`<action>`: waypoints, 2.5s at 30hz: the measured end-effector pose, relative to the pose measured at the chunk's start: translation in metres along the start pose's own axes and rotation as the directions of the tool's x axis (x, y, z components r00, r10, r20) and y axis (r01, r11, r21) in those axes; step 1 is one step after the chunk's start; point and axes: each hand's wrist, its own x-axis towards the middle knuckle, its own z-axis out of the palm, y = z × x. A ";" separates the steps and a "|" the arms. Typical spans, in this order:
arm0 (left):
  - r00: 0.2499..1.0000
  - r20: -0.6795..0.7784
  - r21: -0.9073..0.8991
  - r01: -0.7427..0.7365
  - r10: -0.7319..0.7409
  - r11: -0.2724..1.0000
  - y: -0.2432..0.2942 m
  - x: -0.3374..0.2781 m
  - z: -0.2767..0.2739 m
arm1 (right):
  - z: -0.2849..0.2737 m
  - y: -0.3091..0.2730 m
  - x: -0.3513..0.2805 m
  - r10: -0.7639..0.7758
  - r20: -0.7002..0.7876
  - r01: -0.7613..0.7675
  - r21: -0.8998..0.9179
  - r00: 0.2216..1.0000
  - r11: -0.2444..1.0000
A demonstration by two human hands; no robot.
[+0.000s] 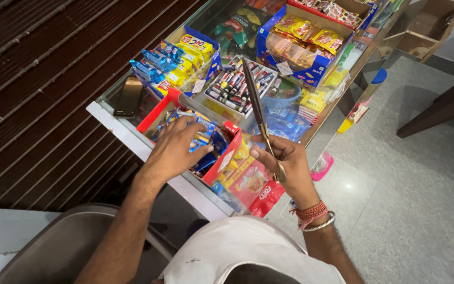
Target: The person uses shears to cut open multiple blue and yellow snack packets on a glass display counter. The cut packets are placed into a red tray on the counter.
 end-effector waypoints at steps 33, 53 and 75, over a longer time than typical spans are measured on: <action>0.778 0.115 -0.335 -0.555 0.618 0.761 0.077 0.096 -0.006 | -0.012 0.004 -0.089 0.155 -0.643 -0.148 0.065 0.750 0.987; 0.512 0.503 -0.485 -0.498 0.696 0.718 0.266 0.215 0.325 | -0.197 0.115 -0.171 0.324 -0.901 -0.047 0.325 0.289 0.945; 0.325 0.888 -0.151 -0.460 0.324 0.875 0.190 0.012 0.861 | -0.321 0.481 -0.200 0.660 -0.751 -0.213 0.643 0.012 0.736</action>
